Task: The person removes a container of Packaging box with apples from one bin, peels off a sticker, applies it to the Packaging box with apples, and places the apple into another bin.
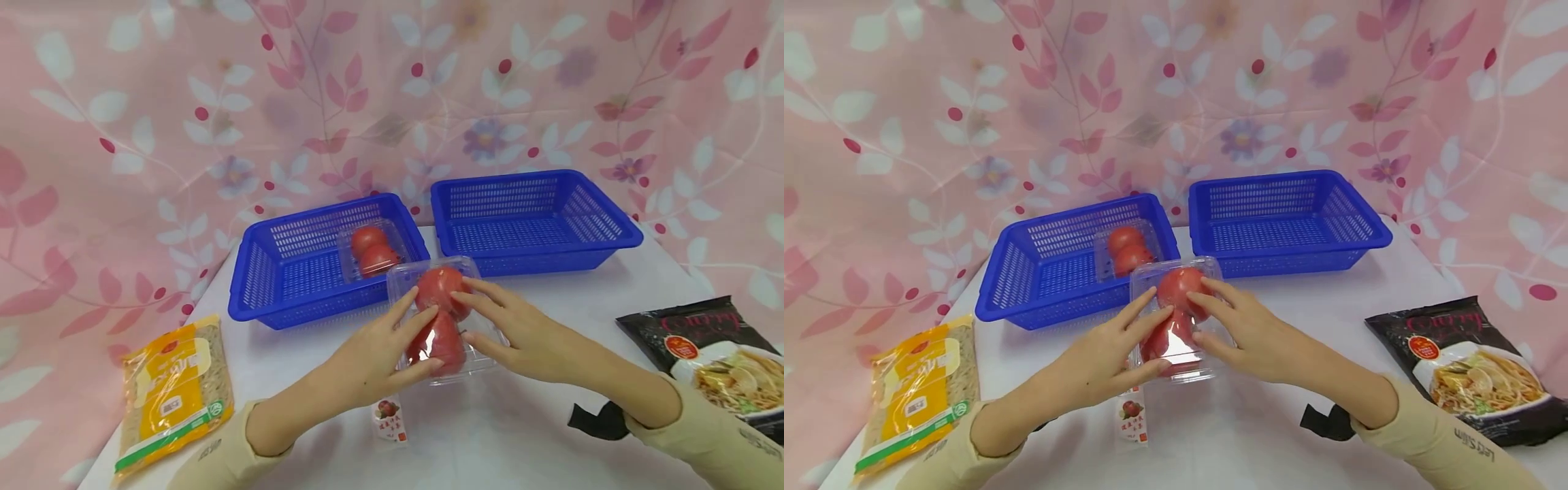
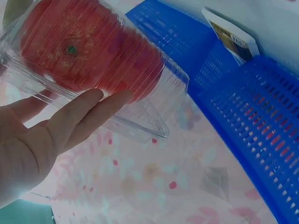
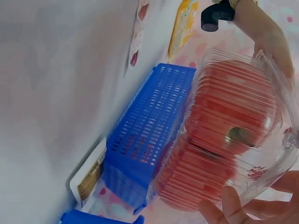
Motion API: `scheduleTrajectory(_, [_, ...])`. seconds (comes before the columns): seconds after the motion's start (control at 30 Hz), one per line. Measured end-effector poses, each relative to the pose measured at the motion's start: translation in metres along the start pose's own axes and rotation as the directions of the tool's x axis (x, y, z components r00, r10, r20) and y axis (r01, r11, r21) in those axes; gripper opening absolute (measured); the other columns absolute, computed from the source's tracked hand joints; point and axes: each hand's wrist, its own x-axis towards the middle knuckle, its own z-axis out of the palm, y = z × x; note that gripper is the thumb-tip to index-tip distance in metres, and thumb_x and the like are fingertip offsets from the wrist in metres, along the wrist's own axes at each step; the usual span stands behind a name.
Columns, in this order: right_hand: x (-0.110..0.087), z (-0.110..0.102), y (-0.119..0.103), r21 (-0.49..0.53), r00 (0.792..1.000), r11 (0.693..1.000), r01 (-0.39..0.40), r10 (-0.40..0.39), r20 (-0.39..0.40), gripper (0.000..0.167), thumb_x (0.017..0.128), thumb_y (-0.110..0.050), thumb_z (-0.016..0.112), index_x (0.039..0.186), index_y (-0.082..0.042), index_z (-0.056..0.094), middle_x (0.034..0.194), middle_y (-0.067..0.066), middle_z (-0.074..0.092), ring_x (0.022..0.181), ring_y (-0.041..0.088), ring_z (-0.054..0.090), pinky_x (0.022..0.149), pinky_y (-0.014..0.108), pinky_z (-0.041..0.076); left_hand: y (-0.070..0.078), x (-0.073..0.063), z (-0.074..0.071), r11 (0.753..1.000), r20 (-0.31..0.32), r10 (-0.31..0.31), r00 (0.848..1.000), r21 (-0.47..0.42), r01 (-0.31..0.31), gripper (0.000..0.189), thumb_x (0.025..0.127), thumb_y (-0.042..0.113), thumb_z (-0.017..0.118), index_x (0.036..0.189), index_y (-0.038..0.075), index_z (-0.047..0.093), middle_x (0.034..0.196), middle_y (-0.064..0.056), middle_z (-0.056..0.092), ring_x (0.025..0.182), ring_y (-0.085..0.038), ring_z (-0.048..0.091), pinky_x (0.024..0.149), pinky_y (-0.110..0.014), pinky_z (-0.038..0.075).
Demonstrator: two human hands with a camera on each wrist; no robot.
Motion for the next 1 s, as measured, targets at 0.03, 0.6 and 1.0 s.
scheduleTrajectory(0.03, [-0.002, 0.001, 0.0, 0.0, 1.0, 1.0, -0.003, 0.003, 0.005, 0.058, 0.09, -0.041, 0.054, 0.141, -0.021, 0.036, 0.146, 0.01, 0.028, 0.129, 0.037, 0.031, 0.087, 0.057, 0.041, 0.001, -0.001, 0.002, 1.0, 0.006, 0.004, 1.0, 0.007, -0.004, 0.069, 0.087, 0.06, 0.044, 0.143, 0.021, 0.034, 0.149, -0.013, 0.023, 0.12, -0.034, 0.046, 0.085, -0.041, 0.047])
scheduleTrajectory(0.6, [-0.028, 0.018, 0.001, 0.034, 0.989, 0.994, -0.099, 0.095, 0.112, 0.057, 0.09, -0.048, 0.05, 0.141, -0.025, 0.037, 0.144, 0.011, 0.031, 0.125, 0.037, 0.037, 0.083, 0.054, 0.045, 0.008, -0.01, 0.035, 0.993, 0.061, 0.097, 0.993, 0.058, -0.101, 0.071, 0.088, 0.06, 0.039, 0.143, 0.016, 0.032, 0.147, -0.018, 0.023, 0.117, -0.032, 0.049, 0.075, -0.043, 0.052])
scheduleTrajectory(1.0, [-0.035, 0.033, 0.007, 0.051, 0.982, 0.993, -0.11, 0.1, 0.157, 0.056, 0.09, -0.046, 0.052, 0.138, -0.019, 0.042, 0.143, 0.013, 0.032, 0.124, 0.038, 0.038, 0.084, 0.053, 0.045, 0.006, -0.015, 0.055, 0.994, 0.13, 0.107, 0.986, -0.003, -0.108, 0.07, 0.088, 0.06, 0.039, 0.143, 0.019, 0.03, 0.149, -0.017, 0.018, 0.121, -0.033, 0.045, 0.086, -0.041, 0.047])
